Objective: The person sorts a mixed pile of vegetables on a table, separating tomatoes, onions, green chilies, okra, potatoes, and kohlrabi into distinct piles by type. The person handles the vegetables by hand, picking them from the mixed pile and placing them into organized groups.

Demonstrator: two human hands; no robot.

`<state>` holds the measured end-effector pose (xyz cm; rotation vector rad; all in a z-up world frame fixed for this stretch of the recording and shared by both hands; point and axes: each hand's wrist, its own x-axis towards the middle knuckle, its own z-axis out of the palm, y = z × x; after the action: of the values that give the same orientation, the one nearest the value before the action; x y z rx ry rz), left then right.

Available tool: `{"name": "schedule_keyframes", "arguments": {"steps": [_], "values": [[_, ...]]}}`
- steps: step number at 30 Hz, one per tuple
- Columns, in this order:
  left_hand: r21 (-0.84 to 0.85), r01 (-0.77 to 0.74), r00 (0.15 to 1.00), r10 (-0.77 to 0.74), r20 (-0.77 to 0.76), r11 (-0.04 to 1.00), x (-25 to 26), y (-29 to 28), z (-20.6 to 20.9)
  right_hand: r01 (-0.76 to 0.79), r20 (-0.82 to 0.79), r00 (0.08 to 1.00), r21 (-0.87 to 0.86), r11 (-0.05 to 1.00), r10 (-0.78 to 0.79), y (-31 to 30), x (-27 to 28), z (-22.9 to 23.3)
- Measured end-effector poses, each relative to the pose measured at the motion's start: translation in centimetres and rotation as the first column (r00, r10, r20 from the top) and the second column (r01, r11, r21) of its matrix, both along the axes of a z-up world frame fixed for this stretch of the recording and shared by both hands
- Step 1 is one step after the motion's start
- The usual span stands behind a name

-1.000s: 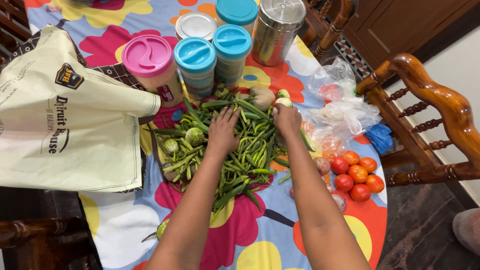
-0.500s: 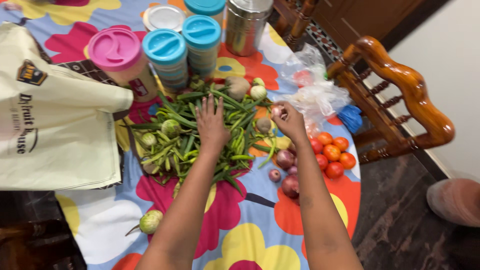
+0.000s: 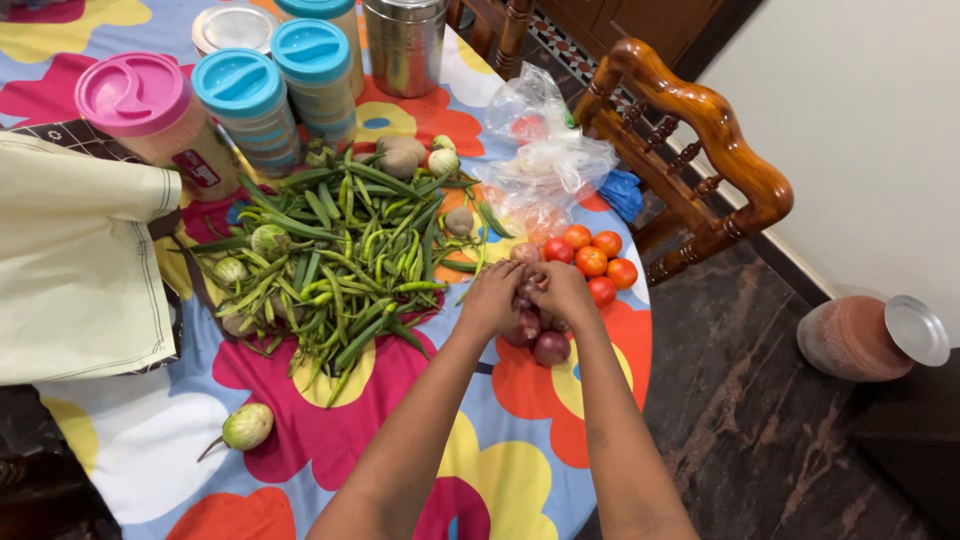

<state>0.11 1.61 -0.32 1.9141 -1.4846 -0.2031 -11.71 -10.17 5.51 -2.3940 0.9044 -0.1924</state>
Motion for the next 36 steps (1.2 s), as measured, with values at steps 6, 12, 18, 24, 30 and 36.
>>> {"name": "schedule_keyframes", "arguments": {"steps": [6, 12, 18, 24, 30, 36], "values": [[-0.004, -0.054, 0.996, 0.055, 0.076, 0.999, 0.2, 1.8, 1.0, 0.023, 0.041, 0.999, -0.179, 0.984, -0.016, 3.0, 0.2, 3.2], [-0.088, -0.174, 0.983, 0.178, 0.049, 0.981, 5.4, 7.4, 4.9, -0.132, 0.188, 0.971, -0.099, 0.986, 0.149, 5.3, 5.6, 3.9], [-0.217, -0.379, 0.920, 0.392, 0.020, 0.900, 11.4, 15.3, 5.4, -0.338, 0.232, 0.900, -0.161, 0.927, 0.368, 11.9, 12.6, 2.3], [-0.274, -0.544, 0.828, 0.560, -0.024, 0.793, 15.2, 22.4, 6.4, -0.437, 0.231, 0.849, -0.200, 0.877, 0.475, 17.5, 18.1, 2.1], [-0.178, -0.725, 0.687, 0.718, -0.111, 0.666, 18.3, 25.9, 4.8, -0.468, 0.328, 0.771, -0.289, 0.835, 0.546, 20.3, 22.1, 1.7], [-0.054, -0.741, 0.666, 0.721, -0.193, 0.670, 20.9, 25.7, 4.7, -0.397, 0.348, 0.785, -0.352, 0.847, 0.513, 20.7, 27.8, 1.6]]}}
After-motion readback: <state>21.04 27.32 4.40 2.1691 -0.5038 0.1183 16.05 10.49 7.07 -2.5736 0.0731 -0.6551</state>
